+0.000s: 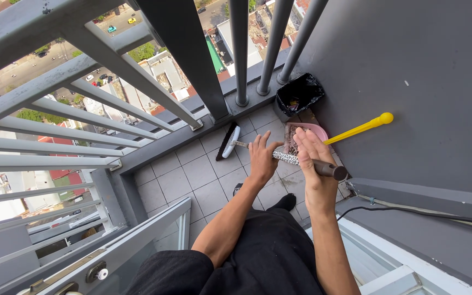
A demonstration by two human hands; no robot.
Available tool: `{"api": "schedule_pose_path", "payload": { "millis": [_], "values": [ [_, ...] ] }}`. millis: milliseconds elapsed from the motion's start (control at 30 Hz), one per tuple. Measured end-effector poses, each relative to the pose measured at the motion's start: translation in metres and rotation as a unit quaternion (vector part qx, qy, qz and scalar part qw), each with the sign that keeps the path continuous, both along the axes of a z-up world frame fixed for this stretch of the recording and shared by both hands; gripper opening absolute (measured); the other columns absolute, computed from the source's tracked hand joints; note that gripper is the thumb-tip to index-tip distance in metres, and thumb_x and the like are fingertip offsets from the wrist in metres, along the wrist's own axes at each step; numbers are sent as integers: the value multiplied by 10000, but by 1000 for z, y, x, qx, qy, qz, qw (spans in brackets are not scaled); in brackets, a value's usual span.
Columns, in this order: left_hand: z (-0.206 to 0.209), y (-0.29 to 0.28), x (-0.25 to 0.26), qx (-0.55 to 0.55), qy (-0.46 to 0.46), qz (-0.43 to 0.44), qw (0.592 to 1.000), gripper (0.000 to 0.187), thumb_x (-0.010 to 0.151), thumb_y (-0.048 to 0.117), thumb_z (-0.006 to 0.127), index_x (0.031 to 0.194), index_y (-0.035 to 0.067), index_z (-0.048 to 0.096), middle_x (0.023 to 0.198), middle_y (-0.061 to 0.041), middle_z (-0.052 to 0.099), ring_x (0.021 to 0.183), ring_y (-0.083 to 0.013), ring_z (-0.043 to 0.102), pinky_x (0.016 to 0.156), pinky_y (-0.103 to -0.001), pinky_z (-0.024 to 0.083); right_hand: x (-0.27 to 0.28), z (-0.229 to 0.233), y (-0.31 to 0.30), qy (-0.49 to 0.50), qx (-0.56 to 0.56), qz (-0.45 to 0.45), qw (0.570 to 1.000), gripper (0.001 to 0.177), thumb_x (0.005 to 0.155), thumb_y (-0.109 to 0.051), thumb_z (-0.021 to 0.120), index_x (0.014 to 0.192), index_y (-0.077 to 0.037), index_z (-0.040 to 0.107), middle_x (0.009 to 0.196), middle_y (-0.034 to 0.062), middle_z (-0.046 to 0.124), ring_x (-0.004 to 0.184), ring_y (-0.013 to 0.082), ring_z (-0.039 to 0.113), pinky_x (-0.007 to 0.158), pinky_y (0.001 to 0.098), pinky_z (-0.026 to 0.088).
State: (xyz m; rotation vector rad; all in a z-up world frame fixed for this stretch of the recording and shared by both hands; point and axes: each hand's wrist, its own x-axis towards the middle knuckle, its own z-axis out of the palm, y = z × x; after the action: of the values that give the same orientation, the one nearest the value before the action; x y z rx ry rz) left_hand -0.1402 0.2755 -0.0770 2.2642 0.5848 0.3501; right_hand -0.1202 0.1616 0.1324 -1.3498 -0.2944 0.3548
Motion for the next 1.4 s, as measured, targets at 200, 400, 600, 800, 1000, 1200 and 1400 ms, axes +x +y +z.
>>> {"api": "schedule_pose_path", "payload": {
  "millis": [200, 400, 600, 800, 1000, 1200, 1400],
  "values": [
    [22, 12, -10, 42, -37, -19, 998, 528, 734, -33, 736, 1172, 262, 741, 1564, -126, 445, 1453, -428, 353, 1171, -663, 227, -4, 13, 10, -21, 79, -2, 997, 391, 1059, -134, 587, 1407, 19, 496, 1494, 258, 553, 1418, 356, 551, 1238, 481, 416],
    [28, 31, -33, 28, -38, -2, 999, 493, 742, -36, 731, 1142, 251, 742, 1563, -109, 465, 1466, -419, 360, 1181, -672, 215, -17, 26, 34, 3, 104, 5, 995, 375, 1027, -53, 574, 1394, -32, 497, 1483, 232, 563, 1396, 322, 566, 1235, 474, 389],
    [4, 47, -55, 31, -16, 11, 999, 479, 727, -22, 747, 1128, 240, 735, 1537, -112, 482, 1440, -404, 390, 1173, -679, 215, -34, 15, 51, 15, 88, 29, 996, 364, 1008, -17, 567, 1368, -11, 515, 1441, 258, 587, 1356, 332, 590, 1233, 462, 406],
    [-1, 49, -51, 23, -25, 18, 999, 503, 724, 27, 789, 1170, 248, 716, 1518, -132, 490, 1420, -408, 400, 1155, -663, 252, -39, 21, 60, 13, 58, 60, 996, 377, 985, 35, 538, 1361, 23, 525, 1434, 266, 586, 1359, 335, 584, 1231, 451, 409],
    [9, 39, -37, -9, -58, 1, 998, 546, 754, 101, 830, 1247, 257, 656, 1514, -140, 487, 1433, -392, 403, 1146, -647, 276, -34, 36, 55, -27, 11, 58, 998, 429, 935, 41, 572, 1363, 23, 553, 1434, 256, 603, 1358, 327, 600, 1222, 446, 439],
    [27, 28, -26, -31, -42, -27, 998, 691, 704, 44, 800, 1333, 253, 606, 1543, -142, 457, 1441, -401, 384, 1159, -638, 272, -36, 47, 50, -35, 12, 68, 997, 429, 942, 39, 598, 1369, 28, 561, 1441, 233, 598, 1367, 317, 591, 1200, 440, 445],
    [35, 28, -26, -9, -58, -38, 998, 719, 703, 9, 768, 1367, 215, 584, 1578, -169, 395, 1453, -454, 341, 1174, -659, 233, -41, 54, 50, -60, 32, 89, 994, 375, 983, -26, 653, 1350, 4, 582, 1445, 231, 607, 1361, 314, 604, 1202, 430, 459]
  ]
}}
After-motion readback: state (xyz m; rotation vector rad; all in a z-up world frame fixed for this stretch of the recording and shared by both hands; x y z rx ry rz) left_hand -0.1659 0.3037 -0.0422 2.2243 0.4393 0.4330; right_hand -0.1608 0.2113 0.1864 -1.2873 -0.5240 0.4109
